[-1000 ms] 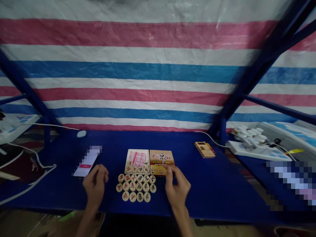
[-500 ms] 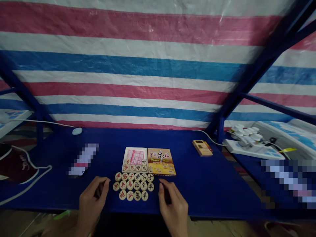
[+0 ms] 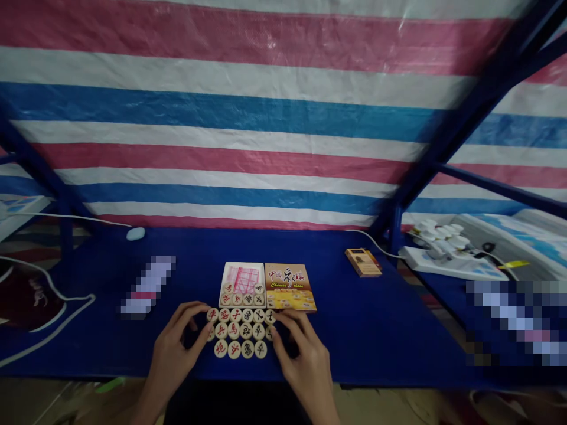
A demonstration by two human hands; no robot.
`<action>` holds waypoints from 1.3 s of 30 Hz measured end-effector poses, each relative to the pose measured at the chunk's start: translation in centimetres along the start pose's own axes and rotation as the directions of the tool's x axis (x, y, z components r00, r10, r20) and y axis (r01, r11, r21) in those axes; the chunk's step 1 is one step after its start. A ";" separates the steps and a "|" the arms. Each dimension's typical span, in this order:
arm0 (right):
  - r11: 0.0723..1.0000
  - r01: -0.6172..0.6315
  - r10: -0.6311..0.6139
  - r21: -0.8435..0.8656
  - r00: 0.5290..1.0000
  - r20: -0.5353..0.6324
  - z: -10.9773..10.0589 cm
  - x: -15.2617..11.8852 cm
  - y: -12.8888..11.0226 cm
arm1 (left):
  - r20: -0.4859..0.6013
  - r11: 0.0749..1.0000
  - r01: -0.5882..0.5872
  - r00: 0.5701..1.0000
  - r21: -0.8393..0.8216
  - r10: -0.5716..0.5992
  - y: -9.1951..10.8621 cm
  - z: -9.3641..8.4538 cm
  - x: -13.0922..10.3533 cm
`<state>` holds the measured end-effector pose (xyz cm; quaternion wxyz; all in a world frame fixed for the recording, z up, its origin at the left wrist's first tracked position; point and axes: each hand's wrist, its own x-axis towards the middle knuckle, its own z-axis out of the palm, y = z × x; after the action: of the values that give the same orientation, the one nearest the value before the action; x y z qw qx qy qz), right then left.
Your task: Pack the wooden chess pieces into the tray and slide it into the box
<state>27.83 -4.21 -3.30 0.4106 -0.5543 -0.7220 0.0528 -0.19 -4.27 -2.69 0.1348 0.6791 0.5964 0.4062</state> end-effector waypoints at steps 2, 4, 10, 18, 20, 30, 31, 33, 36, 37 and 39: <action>1.000 0.011 -0.010 -0.013 1.000 0.018 0.0 -0.1 0.2 | 0.035 1.000 0.000 0.999 0.015 -0.001 0.0 0.0 0.2; 0.999 0.019 -0.018 -0.028 0.999 0.030 0.1 -0.2 0.4 | 0.047 1.000 -0.004 0.999 0.024 0.003 -0.2 0.1 0.2; 0.998 0.054 -0.053 -0.035 0.998 0.028 0.4 -0.2 0.5 | 0.058 1.000 -0.014 0.998 0.004 0.014 -0.7 0.2 0.2; 0.996 0.077 -0.076 -0.033 0.997 0.021 0.4 0.0 0.4 | 0.062 1.000 0.000 0.998 -0.020 0.002 -0.4 0.0 0.3; 0.997 0.073 -0.072 -0.038 0.997 0.022 0.4 0.1 0.4 | 0.057 1.000 -0.005 0.998 -0.023 0.006 -0.4 0.1 0.3; 0.996 0.081 -0.081 -0.037 0.997 0.000 0.3 0.2 0.4 | 0.064 0.999 -0.003 0.998 -0.034 0.005 -0.8 0.3 0.2; 0.996 0.082 -0.082 -0.032 0.997 -0.007 0.3 0.3 0.3 | 0.062 0.999 -0.003 0.998 -0.036 0.006 -0.9 0.3 0.2; 0.996 0.082 -0.082 -0.021 0.996 -0.014 0.3 0.3 0.2 | 0.057 0.999 -0.004 0.998 -0.035 0.006 -0.8 0.3 0.3; 0.997 0.072 -0.072 -0.006 0.997 -0.016 0.4 0.2 0.3 | 0.060 1.000 -0.010 0.998 -0.030 0.011 -0.7 0.2 0.3; 0.998 0.066 -0.066 0.000 0.998 -0.020 0.4 0.2 0.3 | 0.061 1.000 -0.011 0.998 -0.029 0.012 -0.6 0.2 0.4; 0.998 0.055 -0.054 0.026 0.998 -0.039 0.4 0.1 0.3 | 0.059 1.000 -0.011 0.998 -0.026 0.012 -0.5 0.1 0.4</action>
<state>27.81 -3.84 -3.66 0.4330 -0.5298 -0.7282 0.0406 -0.49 -3.72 -2.92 0.1588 0.6924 0.5829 0.3945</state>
